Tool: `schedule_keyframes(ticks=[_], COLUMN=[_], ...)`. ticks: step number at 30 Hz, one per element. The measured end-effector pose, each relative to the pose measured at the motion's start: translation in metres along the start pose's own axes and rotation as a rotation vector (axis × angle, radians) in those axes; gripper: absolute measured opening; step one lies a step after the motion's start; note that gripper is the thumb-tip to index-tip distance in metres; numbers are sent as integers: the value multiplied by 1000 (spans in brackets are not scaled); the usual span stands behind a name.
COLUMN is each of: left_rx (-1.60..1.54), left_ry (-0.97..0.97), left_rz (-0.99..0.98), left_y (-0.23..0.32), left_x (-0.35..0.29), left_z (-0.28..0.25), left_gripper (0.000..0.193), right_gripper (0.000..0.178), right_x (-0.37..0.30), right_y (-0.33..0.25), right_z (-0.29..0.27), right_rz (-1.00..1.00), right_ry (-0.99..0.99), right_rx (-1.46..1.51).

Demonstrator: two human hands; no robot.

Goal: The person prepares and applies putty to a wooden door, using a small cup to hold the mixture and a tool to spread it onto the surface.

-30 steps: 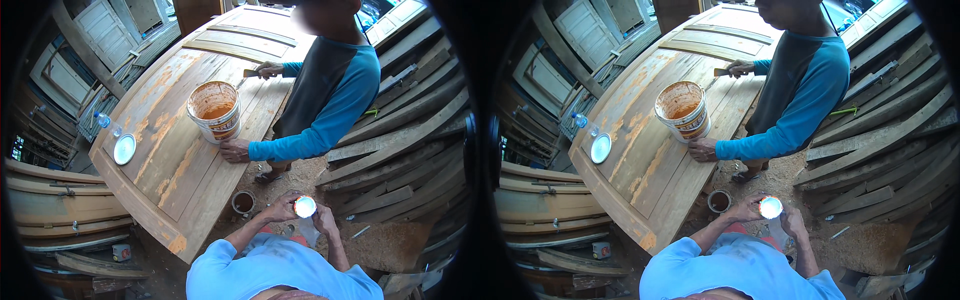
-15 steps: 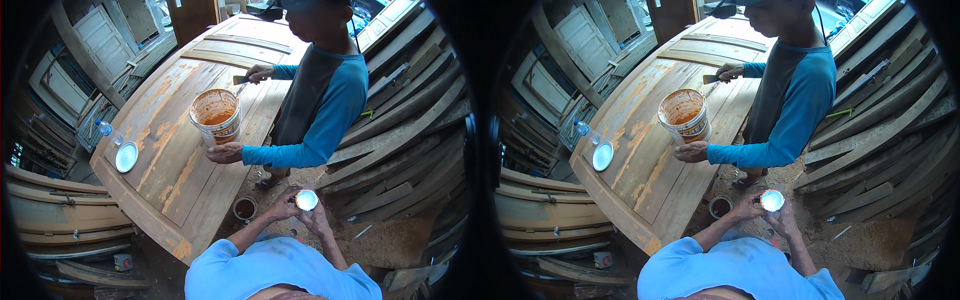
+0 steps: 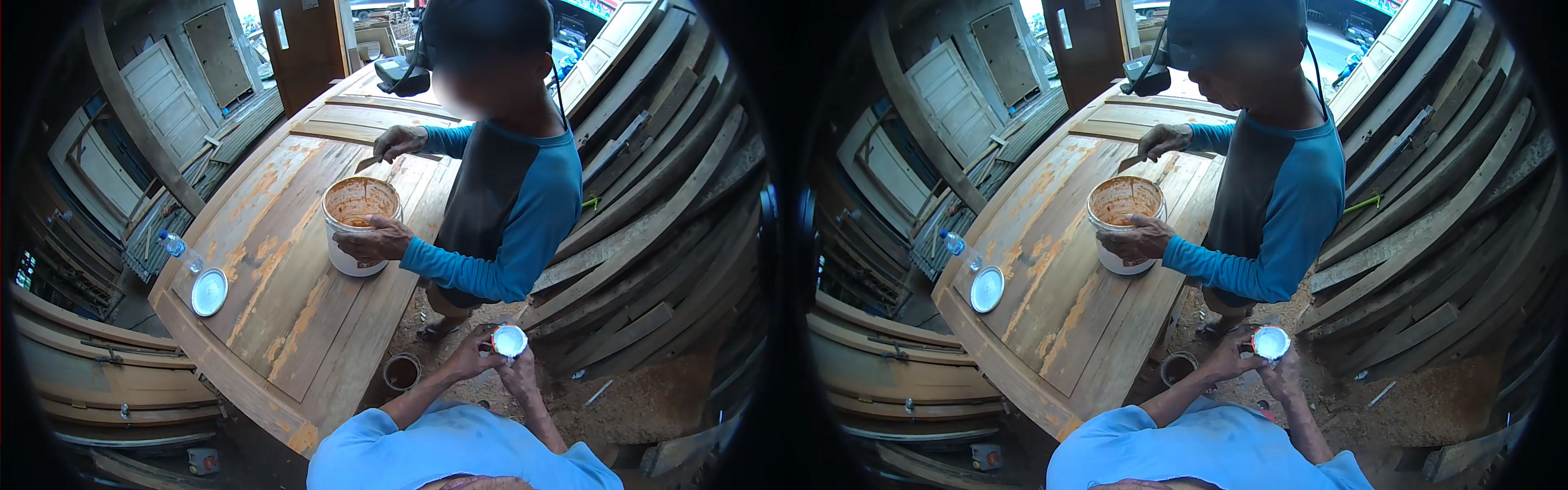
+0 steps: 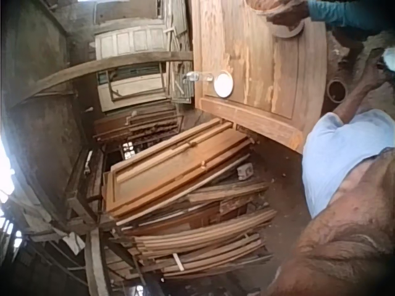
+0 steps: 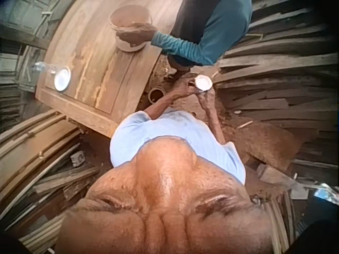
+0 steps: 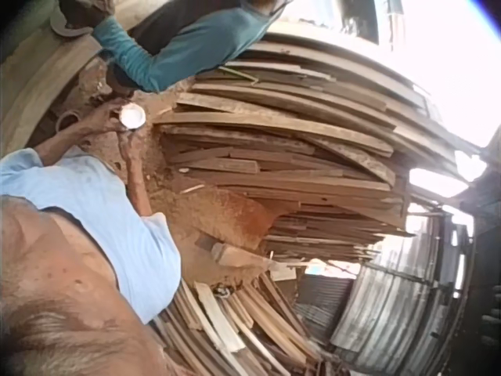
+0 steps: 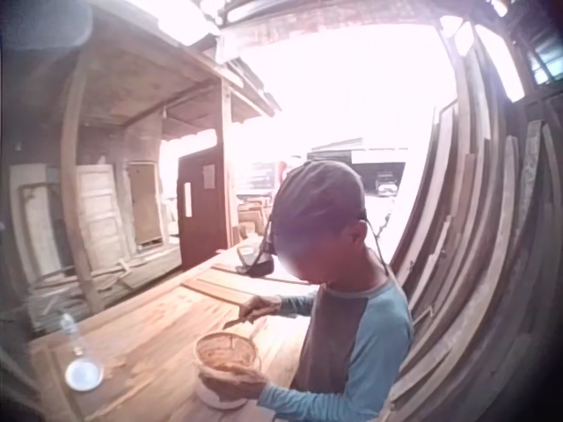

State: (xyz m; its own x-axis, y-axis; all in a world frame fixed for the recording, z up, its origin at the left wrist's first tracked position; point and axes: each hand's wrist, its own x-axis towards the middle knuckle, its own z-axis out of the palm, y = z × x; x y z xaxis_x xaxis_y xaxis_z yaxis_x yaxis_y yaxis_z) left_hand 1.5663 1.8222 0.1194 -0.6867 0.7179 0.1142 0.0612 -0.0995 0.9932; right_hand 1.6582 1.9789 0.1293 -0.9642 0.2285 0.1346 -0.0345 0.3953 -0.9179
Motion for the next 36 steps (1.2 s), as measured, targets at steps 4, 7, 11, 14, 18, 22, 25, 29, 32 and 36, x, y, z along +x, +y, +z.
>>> schedule_keyframes(ticks=[4,7,11,14,18,22,25,29,32,36], left_rx=[-102,-149,16,156,161,10,-304,-226,-265,-247], left_ry=[-10,-24,106,140,140,-120,-157,-45,-13,24], left_rz=[-32,-17,-73,-87,-113,-281,-249,-283,-234,-217], left_y=[12,10,-11,-34,-66,-62,-53,-59,-60,-51], left_x=[6,10,15,17,8,7,6,8,7,4], left_z=[2,-4,-20,-27,-23,-23,-15,-19,-21,-27], left_gripper=[96,100,95,88,94,82,60,41,34,20], right_gripper=[52,47,40,38,41,39,36,36,35,34], right_x=[1,2,8,10,11,10,12,14,13,12], right_y=[-8,-9,-27,-45,-45,-44,-50,-54,-53,-54], right_z=[-9,-18,-24,-27,-31,-33,-34,-36,-42,-48], right_rz=[54,87,68,69,19,34,51,57,64,45], right_ry=[21,60,115,120,59,35,40,80,112,156], right_rx=[70,109,179,286,325,316,355,459,493,469])
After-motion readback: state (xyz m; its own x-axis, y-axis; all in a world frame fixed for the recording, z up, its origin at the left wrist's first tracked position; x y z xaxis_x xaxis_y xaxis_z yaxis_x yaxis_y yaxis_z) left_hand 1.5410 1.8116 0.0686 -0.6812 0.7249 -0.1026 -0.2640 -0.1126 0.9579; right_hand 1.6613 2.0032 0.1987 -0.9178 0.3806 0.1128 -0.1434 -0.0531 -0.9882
